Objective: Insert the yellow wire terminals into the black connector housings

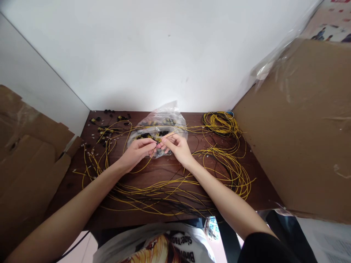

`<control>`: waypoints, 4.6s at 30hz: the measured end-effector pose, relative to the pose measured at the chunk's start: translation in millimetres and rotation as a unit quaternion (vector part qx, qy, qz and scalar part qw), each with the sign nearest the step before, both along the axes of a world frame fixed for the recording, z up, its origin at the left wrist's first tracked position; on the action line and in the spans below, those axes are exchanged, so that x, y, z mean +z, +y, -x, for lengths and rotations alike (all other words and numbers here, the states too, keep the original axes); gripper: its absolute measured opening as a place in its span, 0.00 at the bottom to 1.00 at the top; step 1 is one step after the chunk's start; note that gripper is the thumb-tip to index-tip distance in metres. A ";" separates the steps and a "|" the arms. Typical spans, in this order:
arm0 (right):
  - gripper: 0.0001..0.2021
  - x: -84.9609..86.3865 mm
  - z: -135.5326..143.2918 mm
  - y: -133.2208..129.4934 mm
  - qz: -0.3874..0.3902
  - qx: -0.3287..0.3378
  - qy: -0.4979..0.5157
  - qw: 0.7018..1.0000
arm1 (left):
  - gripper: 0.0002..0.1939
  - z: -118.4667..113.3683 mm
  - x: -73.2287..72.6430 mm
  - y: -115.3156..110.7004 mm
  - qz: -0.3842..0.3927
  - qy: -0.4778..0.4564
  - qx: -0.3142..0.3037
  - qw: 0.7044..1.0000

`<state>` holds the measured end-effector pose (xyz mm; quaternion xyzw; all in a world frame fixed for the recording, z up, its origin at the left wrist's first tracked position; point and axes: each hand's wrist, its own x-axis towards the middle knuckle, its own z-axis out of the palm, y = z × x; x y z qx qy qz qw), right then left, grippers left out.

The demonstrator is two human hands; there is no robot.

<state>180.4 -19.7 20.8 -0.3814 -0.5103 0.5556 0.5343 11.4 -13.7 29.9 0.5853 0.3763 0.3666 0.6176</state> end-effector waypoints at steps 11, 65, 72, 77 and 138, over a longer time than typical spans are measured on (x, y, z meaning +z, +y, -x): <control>0.13 -7.9 0.4 3.1 0.035 -0.036 0.094 0.994 | 0.09 -3.3 -6.6 0.2 -0.125 0.061 0.040 0.989; 0.14 -4.1 -1.3 3.7 0.030 0.029 0.031 0.999 | 0.11 2.9 -3.8 -5.9 -0.353 0.310 0.043 0.882; 0.13 -7.7 -3.4 5.7 0.031 0.047 0.029 0.998 | 0.10 2.8 -3.7 -6.2 -0.359 0.314 0.043 0.878; 0.13 -8.6 -3.4 7.1 0.050 0.071 0.070 0.994 | 0.08 2.4 -2.0 -6.7 -0.364 0.321 0.047 0.873; 0.19 8.4 -8.0 -8.8 -0.040 0.119 -0.080 0.989 | 0.10 6.6 -4.1 2.5 -0.374 0.234 0.165 0.882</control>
